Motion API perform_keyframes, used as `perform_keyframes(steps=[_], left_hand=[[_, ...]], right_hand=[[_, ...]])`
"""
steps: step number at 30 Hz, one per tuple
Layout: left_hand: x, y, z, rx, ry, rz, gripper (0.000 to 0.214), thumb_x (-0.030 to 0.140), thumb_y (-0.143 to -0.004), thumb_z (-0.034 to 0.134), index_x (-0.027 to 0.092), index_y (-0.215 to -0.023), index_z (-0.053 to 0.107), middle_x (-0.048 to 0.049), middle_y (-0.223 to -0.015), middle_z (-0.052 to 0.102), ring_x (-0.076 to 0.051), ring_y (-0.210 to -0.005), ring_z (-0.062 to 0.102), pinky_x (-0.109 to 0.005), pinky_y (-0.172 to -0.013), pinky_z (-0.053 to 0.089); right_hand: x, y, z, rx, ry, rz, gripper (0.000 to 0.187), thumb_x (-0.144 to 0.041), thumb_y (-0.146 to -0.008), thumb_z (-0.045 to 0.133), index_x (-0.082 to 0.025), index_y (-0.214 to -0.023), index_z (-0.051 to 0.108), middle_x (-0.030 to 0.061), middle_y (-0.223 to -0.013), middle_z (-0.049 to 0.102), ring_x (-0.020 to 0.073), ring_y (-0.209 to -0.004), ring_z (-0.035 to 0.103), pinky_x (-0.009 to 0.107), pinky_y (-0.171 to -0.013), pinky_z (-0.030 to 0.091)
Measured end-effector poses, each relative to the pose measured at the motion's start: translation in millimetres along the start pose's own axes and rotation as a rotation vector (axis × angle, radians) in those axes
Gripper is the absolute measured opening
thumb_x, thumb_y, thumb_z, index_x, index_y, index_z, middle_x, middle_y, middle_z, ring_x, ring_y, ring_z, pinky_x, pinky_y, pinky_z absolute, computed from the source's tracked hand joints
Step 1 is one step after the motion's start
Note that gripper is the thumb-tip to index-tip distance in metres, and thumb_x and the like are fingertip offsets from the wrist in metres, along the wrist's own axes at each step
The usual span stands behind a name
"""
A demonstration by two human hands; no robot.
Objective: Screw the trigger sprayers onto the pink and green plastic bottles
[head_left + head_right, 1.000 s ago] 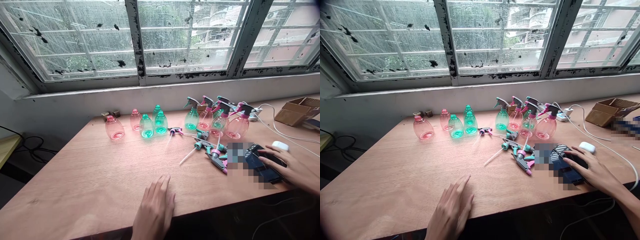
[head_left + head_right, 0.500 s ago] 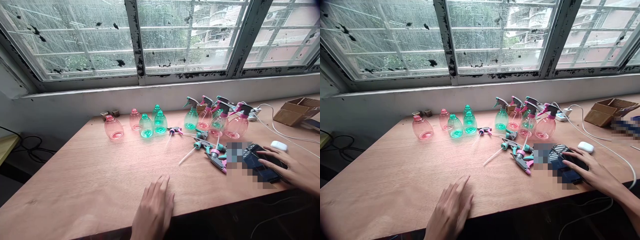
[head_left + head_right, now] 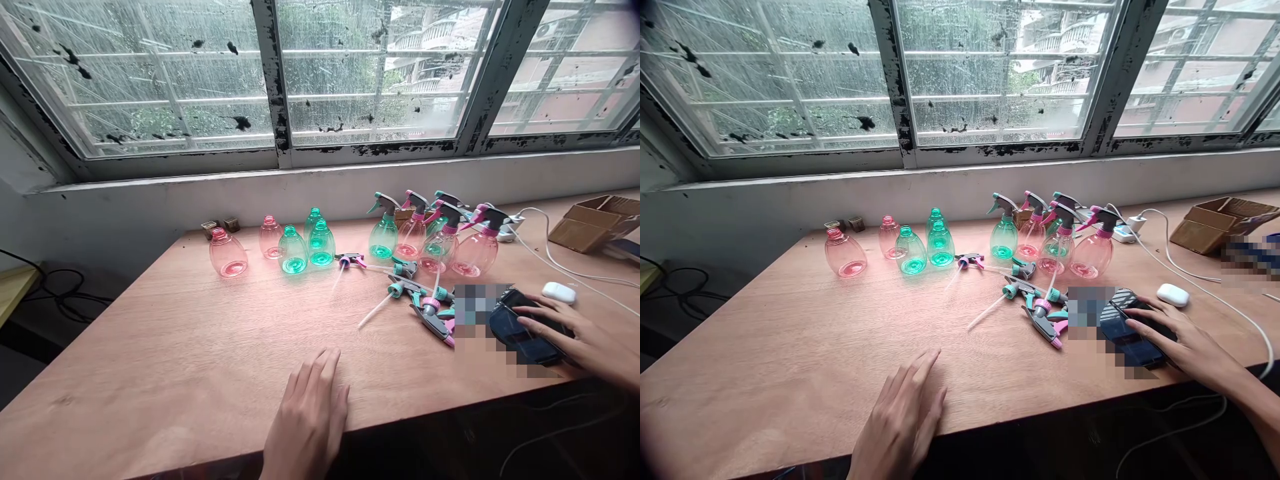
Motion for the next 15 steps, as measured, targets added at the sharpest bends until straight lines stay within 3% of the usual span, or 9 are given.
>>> perform_keyframes(steps=[4, 11, 15], left_hand=[[0.2, 0.0, -1.1, 0.004, 0.006, -0.003, 0.045, 0.020, -0.097, 0.049, 0.006, -0.140, 0.042, -0.0164, -0.124, 0.068, -0.029, -0.112, 0.064, -0.041, -0.089, 0.057], [0.2, -1.0, -1.1, 0.005, -0.007, -0.002, 0.046, 0.021, -0.097, 0.049, 0.006, -0.140, 0.042, -0.0162, -0.124, 0.068, -0.028, -0.112, 0.065, -0.041, -0.089, 0.057], [0.1, -0.2, -1.5, 0.005, -0.010, 0.003, 0.046, 0.020, -0.097, 0.049, 0.006, -0.140, 0.042, -0.0164, -0.125, 0.068, -0.029, -0.114, 0.064, -0.042, -0.090, 0.057]], right_hand=[[-10.6, 2.8, -5.9, -0.012, 0.043, -0.046, 0.041, -0.052, -0.081, 0.047, -0.027, -0.094, 0.076, 0.0151, -0.127, 0.067, 0.0399, -0.133, 0.048, 0.051, -0.113, 0.036], [-16.0, 5.9, -7.7, -0.085, 0.049, -0.061, 0.036, -0.048, -0.082, 0.050, -0.028, -0.093, 0.077, 0.0139, -0.127, 0.069, 0.0394, -0.133, 0.049, 0.051, -0.112, 0.039], [-12.3, 5.6, -8.2, -0.059, 0.047, -0.059, 0.040, -0.051, -0.083, 0.048, -0.028, -0.098, 0.077, 0.0144, -0.128, 0.067, 0.0397, -0.134, 0.048, 0.052, -0.112, 0.040]])
Point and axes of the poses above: each hand's wrist, its own y-axis away from the middle knuckle, its own z-axis out of the palm, x = y × z, the point moved 8 cm from there along -y, towards the middle knuckle
